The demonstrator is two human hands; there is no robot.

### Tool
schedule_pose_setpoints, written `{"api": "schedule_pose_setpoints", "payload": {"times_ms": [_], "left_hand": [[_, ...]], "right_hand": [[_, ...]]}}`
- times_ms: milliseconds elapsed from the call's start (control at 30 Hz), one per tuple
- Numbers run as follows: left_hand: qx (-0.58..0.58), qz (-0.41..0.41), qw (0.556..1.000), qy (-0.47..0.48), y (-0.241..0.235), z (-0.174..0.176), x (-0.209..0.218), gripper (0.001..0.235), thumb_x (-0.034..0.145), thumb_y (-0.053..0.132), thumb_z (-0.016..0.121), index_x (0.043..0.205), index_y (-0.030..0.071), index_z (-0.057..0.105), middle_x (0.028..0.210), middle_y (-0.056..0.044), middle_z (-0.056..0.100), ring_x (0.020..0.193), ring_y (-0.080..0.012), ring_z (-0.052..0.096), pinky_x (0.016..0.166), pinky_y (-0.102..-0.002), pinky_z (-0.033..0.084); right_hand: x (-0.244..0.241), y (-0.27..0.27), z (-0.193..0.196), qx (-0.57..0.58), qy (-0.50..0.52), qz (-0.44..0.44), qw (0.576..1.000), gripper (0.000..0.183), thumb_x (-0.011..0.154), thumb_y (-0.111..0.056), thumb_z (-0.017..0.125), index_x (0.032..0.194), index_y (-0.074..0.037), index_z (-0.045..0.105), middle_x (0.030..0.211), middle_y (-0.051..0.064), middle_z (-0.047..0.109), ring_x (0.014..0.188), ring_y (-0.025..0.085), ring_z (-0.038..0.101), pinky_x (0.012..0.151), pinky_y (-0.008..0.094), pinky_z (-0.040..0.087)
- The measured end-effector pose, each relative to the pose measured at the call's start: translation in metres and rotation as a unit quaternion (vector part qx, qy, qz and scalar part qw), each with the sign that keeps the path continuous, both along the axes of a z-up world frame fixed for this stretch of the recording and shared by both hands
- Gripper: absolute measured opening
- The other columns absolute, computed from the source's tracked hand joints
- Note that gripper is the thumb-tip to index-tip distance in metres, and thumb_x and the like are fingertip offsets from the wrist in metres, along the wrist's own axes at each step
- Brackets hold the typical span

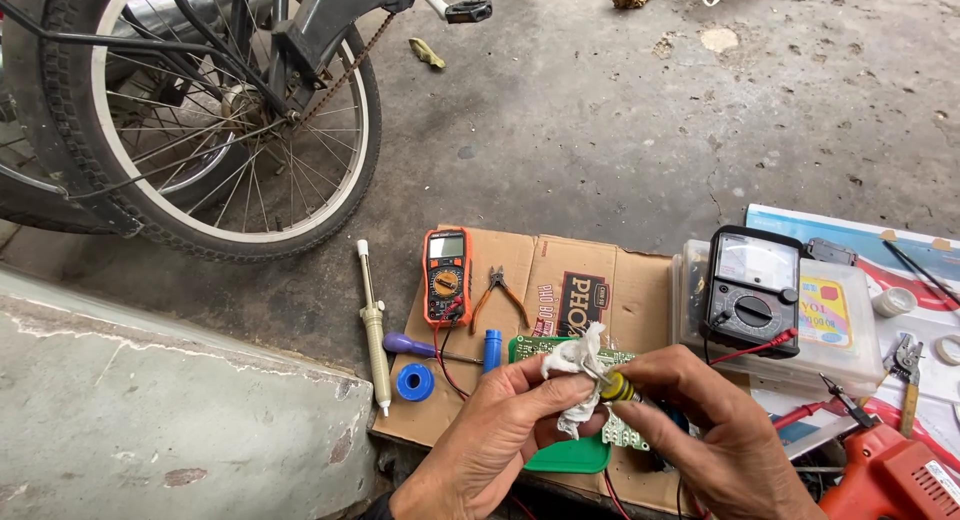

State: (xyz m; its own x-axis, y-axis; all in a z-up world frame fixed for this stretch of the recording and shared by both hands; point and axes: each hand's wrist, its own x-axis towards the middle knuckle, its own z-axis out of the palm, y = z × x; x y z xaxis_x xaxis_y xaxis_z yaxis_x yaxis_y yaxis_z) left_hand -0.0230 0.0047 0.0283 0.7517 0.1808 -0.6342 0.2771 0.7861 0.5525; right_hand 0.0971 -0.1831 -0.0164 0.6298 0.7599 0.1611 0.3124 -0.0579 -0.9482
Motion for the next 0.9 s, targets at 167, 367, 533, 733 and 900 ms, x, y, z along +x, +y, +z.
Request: {"api": "schedule_pose_setpoints", "payload": {"times_ms": [167, 367, 533, 733, 900], "left_hand": [[-0.03, 0.026, 0.999, -0.009, -0.001, -0.01, 0.002, 0.024, 0.097, 0.004, 0.079, 0.118, -0.006, 0.08, 0.121, -0.016, 0.082, 0.105, -0.0248, 0.075, 0.098, -0.037, 0.067], [0.007, 0.003, 0.999, -0.049, -0.003, -0.01, 0.0, 0.029, 0.095, 0.005, 0.081, 0.121, -0.006, 0.083, 0.109, -0.012, 0.082, 0.089, -0.0204, 0.073, 0.088, -0.033, 0.064], [-0.043, -0.004, 0.997, -0.064, 0.0, -0.019, -0.001, 0.038, 0.091, -0.003, 0.081, 0.129, 0.0, 0.08, 0.117, -0.011, 0.083, 0.098, -0.0223, 0.075, 0.094, -0.035, 0.065], [-0.016, 0.04, 0.999, 0.021, -0.003, -0.012, 0.005, 0.038, 0.089, -0.001, 0.085, 0.126, -0.003, 0.079, 0.113, -0.012, 0.082, 0.085, -0.021, 0.071, 0.078, -0.033, 0.066], [-0.035, 0.066, 0.997, 0.026, -0.002, -0.016, 0.003, 0.026, 0.095, 0.001, 0.082, 0.121, -0.006, 0.081, 0.108, -0.013, 0.079, 0.092, -0.0215, 0.07, 0.089, -0.034, 0.067]], "right_hand": [[0.008, -0.003, -0.004, -0.025, 0.082, -0.028, 0.996, 0.028, 0.096, -0.015, 0.079, 0.119, -0.002, 0.09, 0.106, 0.006, 0.086, 0.099, 0.013, 0.077, 0.088, 0.029, 0.057], [0.003, -0.002, -0.014, -0.025, 0.233, -0.089, 0.968, 0.033, 0.092, -0.001, 0.082, 0.124, 0.005, 0.086, 0.108, 0.013, 0.09, 0.099, 0.019, 0.079, 0.089, 0.033, 0.062], [0.002, 0.001, -0.014, -0.027, -0.081, -0.061, 0.994, 0.025, 0.09, -0.016, 0.085, 0.115, -0.01, 0.083, 0.103, 0.001, 0.087, 0.094, 0.009, 0.08, 0.084, 0.025, 0.059], [-0.001, 0.01, -0.009, -0.009, -0.213, -0.066, 0.975, 0.028, 0.09, -0.015, 0.085, 0.117, -0.012, 0.08, 0.107, 0.002, 0.085, 0.095, 0.01, 0.082, 0.087, 0.025, 0.062], [0.005, 0.009, -0.026, -0.03, -0.262, -0.066, 0.962, 0.031, 0.09, -0.018, 0.085, 0.12, -0.013, 0.078, 0.114, 0.002, 0.083, 0.101, 0.011, 0.083, 0.09, 0.025, 0.064]]}}
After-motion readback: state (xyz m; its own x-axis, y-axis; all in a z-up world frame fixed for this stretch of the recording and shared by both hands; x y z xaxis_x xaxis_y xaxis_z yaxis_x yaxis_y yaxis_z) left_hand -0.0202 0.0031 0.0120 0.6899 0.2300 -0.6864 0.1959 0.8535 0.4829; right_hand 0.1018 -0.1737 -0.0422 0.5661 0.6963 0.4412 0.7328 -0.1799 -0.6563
